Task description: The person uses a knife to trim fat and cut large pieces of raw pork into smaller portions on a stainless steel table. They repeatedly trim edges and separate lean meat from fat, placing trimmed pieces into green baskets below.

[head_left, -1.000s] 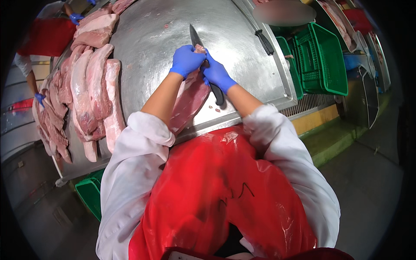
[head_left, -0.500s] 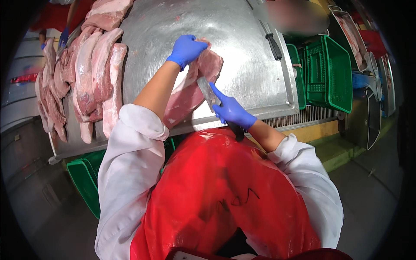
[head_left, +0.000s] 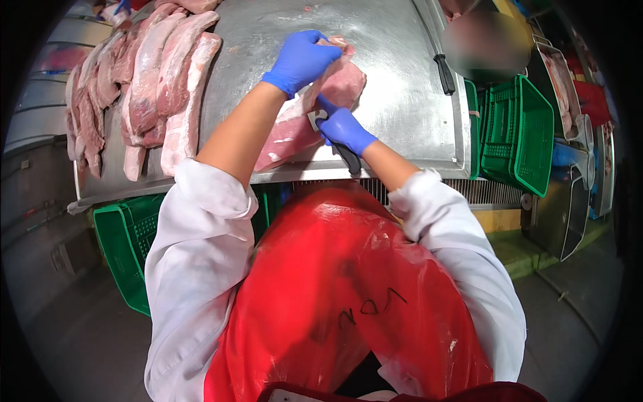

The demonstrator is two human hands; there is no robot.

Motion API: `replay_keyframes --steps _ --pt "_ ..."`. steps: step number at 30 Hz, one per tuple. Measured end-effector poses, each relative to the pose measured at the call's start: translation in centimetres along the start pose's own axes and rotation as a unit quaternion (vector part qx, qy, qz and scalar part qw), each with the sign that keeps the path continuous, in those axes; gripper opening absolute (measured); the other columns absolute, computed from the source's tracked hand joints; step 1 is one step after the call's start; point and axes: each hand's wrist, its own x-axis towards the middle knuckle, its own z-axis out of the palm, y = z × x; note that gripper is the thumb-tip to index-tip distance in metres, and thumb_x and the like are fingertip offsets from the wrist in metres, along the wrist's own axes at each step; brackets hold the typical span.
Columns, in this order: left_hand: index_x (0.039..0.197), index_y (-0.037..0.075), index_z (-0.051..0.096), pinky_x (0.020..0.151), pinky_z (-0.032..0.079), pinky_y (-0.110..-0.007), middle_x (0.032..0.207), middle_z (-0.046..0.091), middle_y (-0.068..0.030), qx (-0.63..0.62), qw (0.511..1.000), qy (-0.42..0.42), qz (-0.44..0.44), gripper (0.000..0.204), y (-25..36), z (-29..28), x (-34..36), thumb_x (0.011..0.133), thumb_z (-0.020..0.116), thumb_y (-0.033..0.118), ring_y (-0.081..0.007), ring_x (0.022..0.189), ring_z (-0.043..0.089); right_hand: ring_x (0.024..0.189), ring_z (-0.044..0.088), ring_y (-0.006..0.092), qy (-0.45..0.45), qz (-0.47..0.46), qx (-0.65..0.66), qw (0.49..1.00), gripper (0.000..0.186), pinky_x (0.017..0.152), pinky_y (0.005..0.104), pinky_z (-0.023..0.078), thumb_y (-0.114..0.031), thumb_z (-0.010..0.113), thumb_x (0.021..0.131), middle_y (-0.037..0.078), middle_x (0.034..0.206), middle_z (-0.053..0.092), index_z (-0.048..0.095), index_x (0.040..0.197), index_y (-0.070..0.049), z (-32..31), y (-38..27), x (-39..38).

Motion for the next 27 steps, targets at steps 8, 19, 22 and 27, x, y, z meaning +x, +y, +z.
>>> replay_keyframes --steps 8,19,22,27 --pt "0.097 0.0 0.068 0.074 0.051 -0.03 0.089 0.067 -0.005 -0.041 0.998 0.045 0.022 0.026 1.3 -6.1 -3.2 0.084 0.072 0.022 -0.015 0.079 0.061 0.055 0.063 0.0159 -0.022 0.03 0.015 0.999 0.079 0.055 0.0327 0.054 -0.008 0.052 0.094 0.01 0.069 0.065 0.018 0.163 -0.024 4.9 0.2 -6.0" --pt "0.078 -0.002 0.063 0.061 0.045 -0.029 0.071 0.059 -0.0027 -0.114 0.983 0.106 0.098 0.018 5.8 -15.2 -10.9 0.084 0.065 0.015 -0.0083 0.068 0.052 0.052 0.061 0.0208 -0.048 0.077 -0.029 0.995 0.075 0.057 0.0357 0.054 -0.014 0.05 0.097 0.013 0.072 0.065 0.017 0.163 -0.022 10.9 -5.3 -8.8" --pt "0.085 -0.002 0.064 0.066 0.047 -0.028 0.076 0.061 -0.0032 -0.166 0.966 0.101 0.17 0.014 7.7 -17.2 -12.9 0.085 0.064 0.012 -0.0104 0.072 0.056 0.052 0.061 0.0208 -0.001 0.051 -0.018 0.999 0.075 0.056 0.0361 0.054 -0.013 0.051 0.096 0.014 0.071 0.064 0.019 0.163 -0.022 12.6 -6.1 -2.9" --pt "0.099 -0.004 0.068 0.075 0.051 -0.027 0.088 0.066 -0.0087 -0.232 0.927 0.171 0.239 0.02 7.9 -25.4 -17.3 0.086 0.062 0.01 -0.0174 0.079 0.063 0.054 0.063 0.0216 -0.121 0.026 -0.075 0.989 0.071 0.058 0.0354 0.054 -0.014 0.05 0.097 0.013 0.072 0.066 0.021 0.162 -0.02 14.5 -6.2 -10.7"
